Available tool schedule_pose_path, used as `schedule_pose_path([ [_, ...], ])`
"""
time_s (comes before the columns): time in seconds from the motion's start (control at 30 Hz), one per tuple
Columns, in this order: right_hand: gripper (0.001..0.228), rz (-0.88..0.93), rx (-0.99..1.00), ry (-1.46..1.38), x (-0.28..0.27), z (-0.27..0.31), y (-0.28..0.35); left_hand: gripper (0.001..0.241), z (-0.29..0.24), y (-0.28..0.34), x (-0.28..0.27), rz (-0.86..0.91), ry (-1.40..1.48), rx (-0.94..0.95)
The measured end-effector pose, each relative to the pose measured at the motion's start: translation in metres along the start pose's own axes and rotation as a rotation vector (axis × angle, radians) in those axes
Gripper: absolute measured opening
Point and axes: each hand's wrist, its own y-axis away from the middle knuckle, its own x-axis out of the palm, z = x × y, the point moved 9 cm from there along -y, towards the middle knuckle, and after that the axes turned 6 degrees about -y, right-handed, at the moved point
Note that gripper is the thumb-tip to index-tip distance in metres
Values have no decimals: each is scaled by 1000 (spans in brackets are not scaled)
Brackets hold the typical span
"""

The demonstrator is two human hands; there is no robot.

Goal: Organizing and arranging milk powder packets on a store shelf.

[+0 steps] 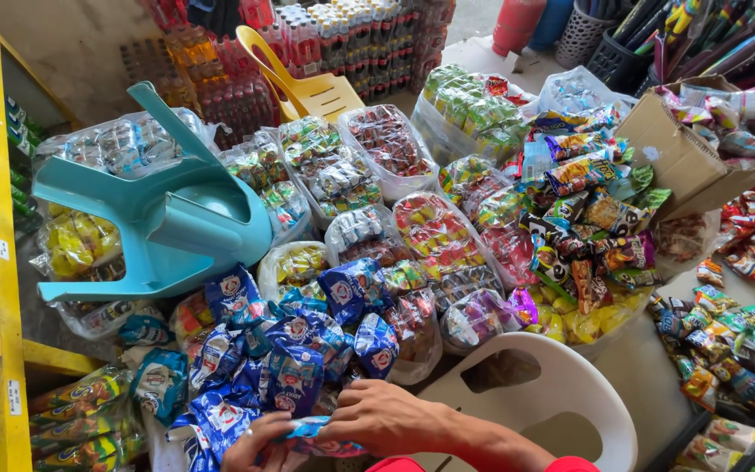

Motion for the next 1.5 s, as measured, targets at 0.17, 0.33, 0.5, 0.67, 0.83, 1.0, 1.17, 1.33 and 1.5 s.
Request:
schedule_pose_path([
  [0.17,29,-132,43,-130,-35,-17,6,32,38,28,22,129,102,-22],
  [0.33,25,-150,101,-251,-36,-32,5,25,-11,4,-3,-247,-189,109],
  [0.5,21,-184,241,-540,-44,-47,-17,14,-166,-79,-68,-281,-376,-179],
  [0.67,30,-168,-10,-518,-61,-40,-69,10,-217,-112,-119,-309,-377,-311],
  [0.83,18,-173,-60,-502,-72,-45,-120,11,-258,-122,-164,-361,-413,-285],
  [1.0,19,-150,-115,-479,-72,-51,-164,13,-277,-110,-190,-435,-435,-453],
  [1.17,15,-79,-128,-667,-50,-45,-195,14,-319,-103,-216,-550,-558,-280],
  [1.33,30,-178,-47,-1102,23,-70,-213,14,-325,-90,-236,-634,-522,-438],
  [1.5,91,114,120,-2142,132,-3,-207,15,-339,-53,-261,-915,-400,-353],
])
